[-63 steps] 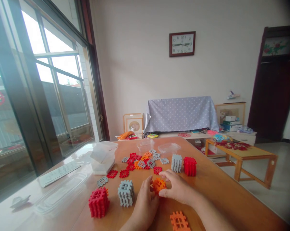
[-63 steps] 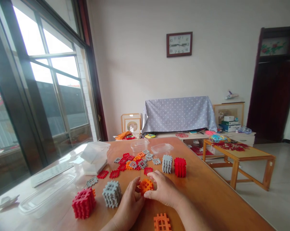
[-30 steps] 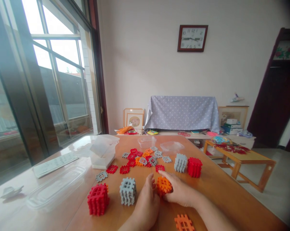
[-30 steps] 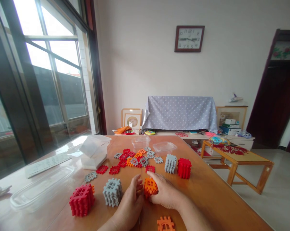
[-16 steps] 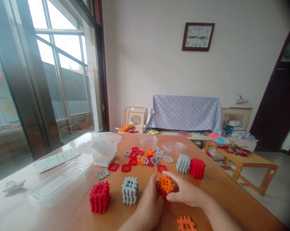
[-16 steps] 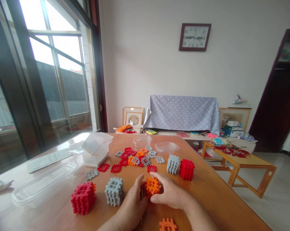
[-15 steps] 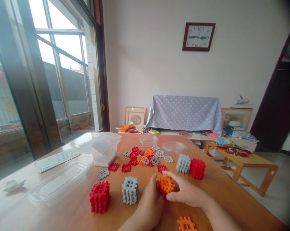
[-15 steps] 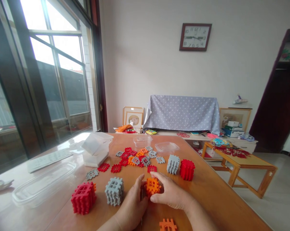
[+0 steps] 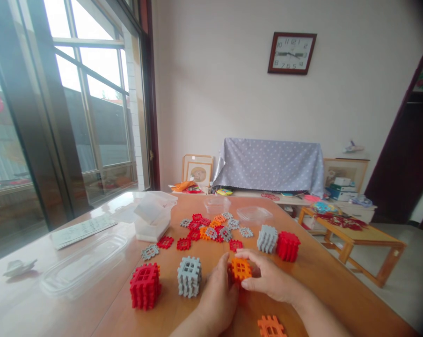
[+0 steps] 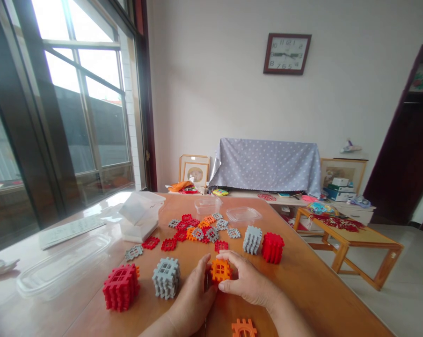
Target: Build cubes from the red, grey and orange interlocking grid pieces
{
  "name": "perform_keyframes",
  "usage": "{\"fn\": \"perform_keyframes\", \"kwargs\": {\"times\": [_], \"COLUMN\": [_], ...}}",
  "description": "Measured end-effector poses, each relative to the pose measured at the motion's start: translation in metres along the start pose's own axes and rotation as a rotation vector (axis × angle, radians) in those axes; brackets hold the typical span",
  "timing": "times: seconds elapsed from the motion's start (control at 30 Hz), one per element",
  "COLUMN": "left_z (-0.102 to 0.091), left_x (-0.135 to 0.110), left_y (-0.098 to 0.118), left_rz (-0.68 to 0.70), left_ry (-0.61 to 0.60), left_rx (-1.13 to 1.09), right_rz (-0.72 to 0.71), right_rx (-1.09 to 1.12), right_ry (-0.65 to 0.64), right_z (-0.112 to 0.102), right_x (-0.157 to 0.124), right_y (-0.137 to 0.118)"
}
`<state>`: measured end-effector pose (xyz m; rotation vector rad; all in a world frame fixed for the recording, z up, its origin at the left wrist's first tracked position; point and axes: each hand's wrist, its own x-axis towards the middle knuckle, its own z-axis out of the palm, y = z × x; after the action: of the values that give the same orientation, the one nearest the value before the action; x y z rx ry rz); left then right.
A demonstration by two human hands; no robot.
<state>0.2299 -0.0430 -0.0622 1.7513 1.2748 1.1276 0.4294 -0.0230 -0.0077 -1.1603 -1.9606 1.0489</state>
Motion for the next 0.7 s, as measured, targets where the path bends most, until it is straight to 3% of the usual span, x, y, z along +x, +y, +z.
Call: {"fn": "perform_keyframes", "kwargs": {"times": [0.23,0.5,0.7], "left_z": [0.0,0.002,0.001], "left_x": [-0.001,0.001,0.001], "left_y": [-0.002,-0.009,-0.008], "left_rz": [-0.012,0.025,0.04], "left_ry": [0.006,0.011,-0.008], "left_rx": [0.029,-0.007,-0.035], "right_rz": [0.133,0.109,0.082], "right_rx": [-0.018,0.175,0.043], "right_ry": [0.047,-0.128,0.004], "right_z": [-0.018,-0.007,-0.007], "right_x": [-0.004,0.001,0.004], "right_y": [0.003,0.002,0.004]}}
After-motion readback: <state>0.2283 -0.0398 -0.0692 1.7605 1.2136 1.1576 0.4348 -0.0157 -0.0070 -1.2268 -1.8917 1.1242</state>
